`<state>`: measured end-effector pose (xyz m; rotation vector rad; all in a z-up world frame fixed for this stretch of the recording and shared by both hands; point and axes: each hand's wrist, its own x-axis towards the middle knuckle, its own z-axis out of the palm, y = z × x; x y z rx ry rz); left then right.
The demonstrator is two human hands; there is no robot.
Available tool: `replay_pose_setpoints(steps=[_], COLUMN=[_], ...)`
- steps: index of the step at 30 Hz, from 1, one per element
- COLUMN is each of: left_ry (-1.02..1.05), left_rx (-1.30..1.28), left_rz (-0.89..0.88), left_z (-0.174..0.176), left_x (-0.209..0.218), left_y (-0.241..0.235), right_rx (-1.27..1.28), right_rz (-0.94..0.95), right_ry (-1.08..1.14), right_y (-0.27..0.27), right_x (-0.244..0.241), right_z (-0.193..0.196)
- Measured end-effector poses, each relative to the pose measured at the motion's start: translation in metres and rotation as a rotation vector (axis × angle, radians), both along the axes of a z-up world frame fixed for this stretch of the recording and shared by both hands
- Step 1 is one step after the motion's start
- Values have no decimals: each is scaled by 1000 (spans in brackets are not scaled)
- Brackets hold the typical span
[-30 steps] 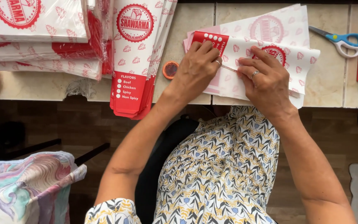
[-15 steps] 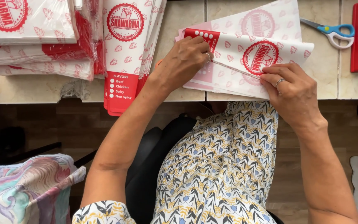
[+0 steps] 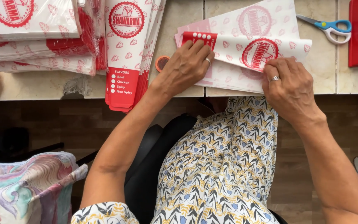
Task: Folding the top edges of paper shawarma bags and stacking them neatly
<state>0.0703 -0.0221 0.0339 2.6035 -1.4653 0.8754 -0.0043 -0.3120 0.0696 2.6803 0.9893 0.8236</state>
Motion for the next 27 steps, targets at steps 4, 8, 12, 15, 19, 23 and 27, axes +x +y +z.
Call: replay_pose_setpoints(steps=[4, 8, 12, 15, 19, 23, 27], left_ry=[7, 25, 111, 181, 255, 234, 134], left_rx=[-37, -173, -238, -246, -283, -240, -87], left_rz=[-5, -50, -93, -120, -119, -113, -59], left_z=[-2, -1, -4, 0, -4, 2, 4], left_x=[-18, -18, -11, -6, -2, -3, -6], left_y=[0, 3, 9, 12, 13, 11, 10], right_rx=[104, 255, 326, 325, 290, 120, 2], right_rz=[50, 78, 32, 53, 65, 40, 44], right_ry=[74, 138, 191, 189, 173, 113, 69], right_y=[-1, -8, -26, -26, -24, -19, -22], right_x=[-14, -22, -26, -26, -25, -23, -13], right_z=[0, -9, -19, -16, -12, -4, -2])
